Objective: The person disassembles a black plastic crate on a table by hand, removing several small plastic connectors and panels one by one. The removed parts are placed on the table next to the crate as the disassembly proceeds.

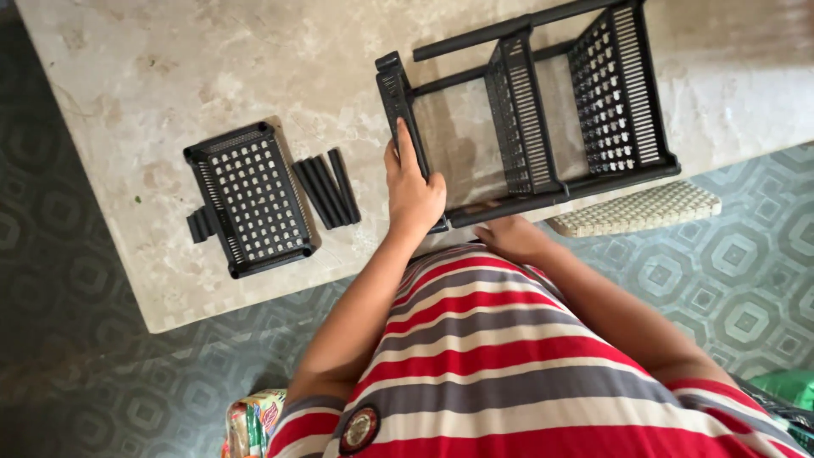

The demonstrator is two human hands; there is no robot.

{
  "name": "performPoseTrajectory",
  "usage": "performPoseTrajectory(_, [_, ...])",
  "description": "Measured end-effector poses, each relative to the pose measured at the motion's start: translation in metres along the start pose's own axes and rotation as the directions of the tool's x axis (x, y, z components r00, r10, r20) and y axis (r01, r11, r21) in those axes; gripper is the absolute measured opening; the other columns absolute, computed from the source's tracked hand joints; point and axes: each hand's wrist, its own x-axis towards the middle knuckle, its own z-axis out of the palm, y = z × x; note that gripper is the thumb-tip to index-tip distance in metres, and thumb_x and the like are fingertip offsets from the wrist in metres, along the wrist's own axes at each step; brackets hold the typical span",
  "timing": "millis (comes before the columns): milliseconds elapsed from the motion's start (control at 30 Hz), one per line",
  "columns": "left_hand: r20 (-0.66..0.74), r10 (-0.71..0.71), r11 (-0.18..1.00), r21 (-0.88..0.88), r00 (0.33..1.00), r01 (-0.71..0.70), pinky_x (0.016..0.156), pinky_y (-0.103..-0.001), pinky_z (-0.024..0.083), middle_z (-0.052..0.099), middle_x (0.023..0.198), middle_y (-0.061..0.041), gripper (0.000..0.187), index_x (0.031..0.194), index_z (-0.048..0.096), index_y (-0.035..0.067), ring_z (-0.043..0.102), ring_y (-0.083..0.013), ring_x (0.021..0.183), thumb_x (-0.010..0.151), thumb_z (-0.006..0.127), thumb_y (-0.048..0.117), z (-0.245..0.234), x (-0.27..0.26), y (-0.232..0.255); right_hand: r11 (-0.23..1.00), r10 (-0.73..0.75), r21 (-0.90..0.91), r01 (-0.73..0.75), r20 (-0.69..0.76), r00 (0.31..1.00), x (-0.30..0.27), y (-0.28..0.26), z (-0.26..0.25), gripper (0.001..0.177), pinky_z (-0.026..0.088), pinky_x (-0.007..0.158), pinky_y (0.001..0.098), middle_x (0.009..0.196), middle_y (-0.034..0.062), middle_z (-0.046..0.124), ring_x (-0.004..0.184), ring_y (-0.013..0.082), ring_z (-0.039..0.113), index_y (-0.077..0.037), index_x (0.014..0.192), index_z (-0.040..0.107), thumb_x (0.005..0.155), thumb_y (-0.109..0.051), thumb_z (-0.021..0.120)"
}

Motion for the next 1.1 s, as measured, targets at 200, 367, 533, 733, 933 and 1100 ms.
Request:
performPoseTrajectory(200, [0.015, 0.016, 1.000, -0.025, 1.000, -0.016, 0.107, -0.049, 0.047, 0.028, 0.153, -0.036, 0.102, 0.164, 0.009, 0.014, 0.045, -0.0543, 0.133, 0.079, 0.064, 0.001, 0.006, 0.006, -0.002, 0.940, -0.150, -0.313, 0.137, -0.015, 0.989, 0.022, 0.032, 0.038, 0.023, 0.054, 0.086, 0.0437, 0.111, 0.0085, 0.071, 0.101, 0.0344, 0.068, -0.012, 0.109, 0.070, 0.088, -0.014, 0.060])
performPoseTrajectory(367, [-0.006, 0.012, 1.000, -0.017, 1.000, -0.012, 0.108, -0.048, 0.047, 0.029, 0.153, -0.037, 0.101, 0.165, 0.012, 0.014, 0.046, -0.0541, 0.133, 0.080, 0.063, 0.001, 0.007, 0.016, -0.001, 0.916, -0.151, -0.379, 0.135, -0.013, 0.988, 0.038, 0.044, 0.040, 0.024, 0.054, 0.090, 0.0436, 0.113, 0.0095, 0.070, 0.106, 0.0330, 0.068, -0.012, 0.109, 0.070, 0.090, -0.010, 0.054])
performPoseTrajectory(533, [-0.025, 0.024, 0.999, -0.033, 0.999, -0.025, 0.107, -0.047, 0.048, 0.032, 0.153, -0.036, 0.101, 0.165, 0.013, 0.014, 0.048, -0.0529, 0.133, 0.079, 0.063, 0.002, 0.011, 0.019, 0.001, 0.910, 0.011, -0.413, 0.039, 0.118, 0.993, 0.053, 0.052, 0.032, 0.025, 0.055, 0.088, 0.0414, 0.111, 0.0099, 0.070, 0.105, 0.0317, 0.067, -0.016, 0.110, 0.071, 0.094, -0.013, 0.053])
performPoseTrajectory(733, [-0.048, 0.037, 0.999, -0.009, 0.998, -0.037, 0.108, -0.047, 0.047, 0.038, 0.149, -0.035, 0.099, 0.164, 0.016, 0.011, 0.050, -0.0511, 0.130, 0.078, 0.065, 0.002, 0.009, 0.020, -0.011, 0.902, -0.161, -0.403, 0.154, 0.015, 0.987, 0.051, 0.048, 0.033, 0.024, 0.054, 0.083, 0.0449, 0.104, 0.0092, 0.070, 0.097, 0.0337, 0.070, -0.014, 0.107, 0.072, 0.091, -0.010, 0.054])
performPoseTrajectory(933, [-0.236, 0.165, 0.986, 0.021, 0.958, -0.164, 0.109, -0.043, 0.049, 0.056, 0.139, -0.026, 0.074, 0.151, 0.044, 0.003, 0.060, -0.0412, 0.126, 0.081, 0.067, 0.004, -0.020, 0.009, -0.062, 0.949, -0.081, -0.308, 0.072, -0.018, 0.997, 0.050, 0.043, 0.020, 0.020, 0.056, 0.082, 0.0442, 0.104, 0.0115, 0.069, 0.097, 0.0349, 0.070, -0.013, 0.103, 0.073, 0.092, -0.009, 0.056])
performPoseTrajectory(1100, [-0.251, -0.153, 0.965, 0.171, 0.956, 0.199, 0.091, -0.042, 0.058, 0.066, 0.111, -0.019, 0.042, 0.132, 0.069, 0.009, 0.070, -0.0354, 0.100, 0.091, 0.071, 0.018, -0.040, -0.006, -0.112, 0.903, -0.216, -0.396, 0.164, -0.090, 0.972, 0.046, 0.037, 0.006, 0.018, 0.056, 0.077, 0.0449, 0.102, 0.0142, 0.070, 0.092, 0.0363, 0.070, -0.009, 0.104, 0.073, 0.088, -0.013, 0.065])
